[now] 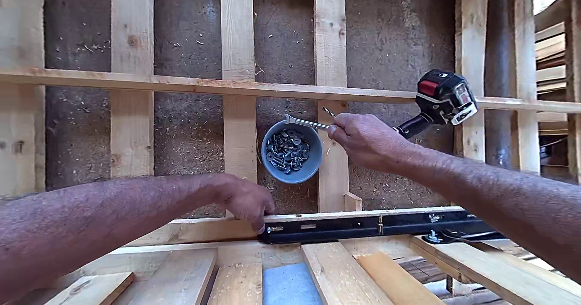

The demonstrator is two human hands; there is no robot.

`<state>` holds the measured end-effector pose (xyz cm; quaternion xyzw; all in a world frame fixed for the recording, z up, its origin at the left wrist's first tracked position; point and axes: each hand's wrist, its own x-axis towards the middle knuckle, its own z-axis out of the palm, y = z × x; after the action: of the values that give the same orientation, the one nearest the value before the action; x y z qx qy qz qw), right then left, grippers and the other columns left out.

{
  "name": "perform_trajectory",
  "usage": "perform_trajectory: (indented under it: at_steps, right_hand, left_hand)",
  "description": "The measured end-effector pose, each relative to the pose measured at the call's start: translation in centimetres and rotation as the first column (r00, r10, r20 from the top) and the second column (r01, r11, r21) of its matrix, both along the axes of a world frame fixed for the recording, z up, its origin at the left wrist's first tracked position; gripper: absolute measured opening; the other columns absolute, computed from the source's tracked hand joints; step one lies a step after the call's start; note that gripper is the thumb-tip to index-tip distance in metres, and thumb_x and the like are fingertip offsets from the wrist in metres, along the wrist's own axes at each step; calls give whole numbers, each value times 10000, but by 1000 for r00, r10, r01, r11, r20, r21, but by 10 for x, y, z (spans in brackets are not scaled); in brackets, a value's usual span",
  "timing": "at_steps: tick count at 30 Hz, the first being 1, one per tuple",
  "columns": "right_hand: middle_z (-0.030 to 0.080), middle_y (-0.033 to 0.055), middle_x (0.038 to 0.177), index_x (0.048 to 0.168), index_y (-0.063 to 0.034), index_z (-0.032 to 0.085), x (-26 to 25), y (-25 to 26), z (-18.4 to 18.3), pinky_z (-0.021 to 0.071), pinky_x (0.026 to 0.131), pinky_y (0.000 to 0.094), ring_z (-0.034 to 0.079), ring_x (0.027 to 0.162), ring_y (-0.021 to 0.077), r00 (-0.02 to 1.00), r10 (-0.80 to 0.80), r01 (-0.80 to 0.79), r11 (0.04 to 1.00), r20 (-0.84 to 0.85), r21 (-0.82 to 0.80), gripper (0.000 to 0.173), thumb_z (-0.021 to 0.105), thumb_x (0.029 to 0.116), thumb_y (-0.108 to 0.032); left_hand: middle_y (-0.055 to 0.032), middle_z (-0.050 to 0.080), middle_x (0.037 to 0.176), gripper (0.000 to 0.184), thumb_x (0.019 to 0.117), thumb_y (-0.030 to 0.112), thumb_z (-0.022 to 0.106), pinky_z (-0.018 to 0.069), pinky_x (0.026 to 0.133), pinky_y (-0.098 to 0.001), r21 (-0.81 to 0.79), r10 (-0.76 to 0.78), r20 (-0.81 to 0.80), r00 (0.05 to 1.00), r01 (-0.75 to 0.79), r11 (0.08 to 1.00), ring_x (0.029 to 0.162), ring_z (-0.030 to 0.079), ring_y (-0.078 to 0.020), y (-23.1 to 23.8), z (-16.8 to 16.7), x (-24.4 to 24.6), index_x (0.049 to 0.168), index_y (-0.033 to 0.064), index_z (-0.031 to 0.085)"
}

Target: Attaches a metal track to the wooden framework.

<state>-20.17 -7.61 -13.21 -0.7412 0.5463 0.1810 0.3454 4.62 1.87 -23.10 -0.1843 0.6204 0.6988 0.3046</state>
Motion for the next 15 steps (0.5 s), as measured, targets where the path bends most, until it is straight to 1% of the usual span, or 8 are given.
perform_trajectory:
  at_steps: [2, 4, 6, 7, 9, 10, 12, 15]
  right_hand:
    - [599, 70, 817, 929, -95, 617, 11, -2, -12, 511, 670, 452, 622, 757, 223, 998, -53, 53, 999, 24, -8, 350, 396, 1118, -289]
    - [587, 78, 804, 897, -99, 596, 22, -6, -16, 504, 650, 466, 618, 752, 240, 997, -72, 73, 997, 15, -27, 363, 391, 1117, -302]
    - [587, 73, 788, 900, -116, 589, 28, -11, -12, 507, 630, 472, 625, 744, 243, 999, -37, 36, 998, -23, -54, 360, 386, 1115, -322]
    - [590, 71, 776, 894, -124, 594, 29, -13, -8, 504, 617, 481, 628, 737, 248, 999, -16, 13, 997, -37, -77, 362, 394, 1111, -332]
    - [602, 68, 771, 893, -133, 606, 30, -12, 1, 506, 612, 497, 640, 739, 256, 997, 27, -35, 992, -71, -123, 359, 407, 1107, -342]
    - [599, 64, 765, 889, -138, 601, 30, -13, 4, 502, 607, 496, 640, 736, 257, 995, 37, -50, 988, -93, -148, 358, 403, 1106, -343]
    - [590, 71, 754, 869, -135, 583, 30, -13, 5, 493, 595, 496, 638, 731, 265, 991, 24, -47, 983, -131, -176, 365, 397, 1105, -342]
    - [612, 91, 797, 899, -123, 589, 29, -12, 1, 508, 615, 508, 658, 773, 288, 982, -22, -7, 988, -186, -154, 381, 375, 1111, -358]
  left_hand:
    - [-85, 614, 768, 172, 984, 177, 651, 469, 626, -387, 92, 79, -5, 997, -78, 993, 664, 550, -160, 3, -7, 6, 987, 9, 688]
    - [-75, 633, 778, 204, 993, 213, 645, 479, 638, -379, 124, 111, -11, 994, -109, 986, 671, 564, -147, 3, -10, 9, 987, 17, 702]
    - [-64, 616, 748, 220, 1002, 227, 633, 453, 602, -353, 134, 115, -22, 993, -112, 985, 631, 535, -132, 1, -12, 9, 969, 19, 696]
    - [-56, 617, 743, 225, 1007, 234, 626, 456, 591, -339, 143, 109, -25, 994, -104, 984, 619, 534, -123, 0, -13, 9, 969, 24, 699]
    - [-50, 644, 761, 220, 1011, 232, 625, 494, 608, -337, 172, 94, -19, 995, -90, 981, 630, 567, -118, 1, -15, 8, 980, 31, 711]
    - [-51, 649, 761, 218, 1011, 228, 625, 494, 609, -339, 177, 89, -12, 996, -86, 981, 629, 569, -120, 0, -16, 7, 973, 32, 713]
    - [-51, 645, 751, 217, 1006, 221, 623, 499, 614, -349, 179, 85, -19, 996, -80, 981, 627, 569, -123, -1, -16, 6, 942, 34, 712]
    - [-54, 663, 769, 218, 1000, 226, 630, 516, 632, -360, 167, 68, -32, 997, -62, 984, 645, 594, -130, -3, -16, 4, 954, 35, 723]
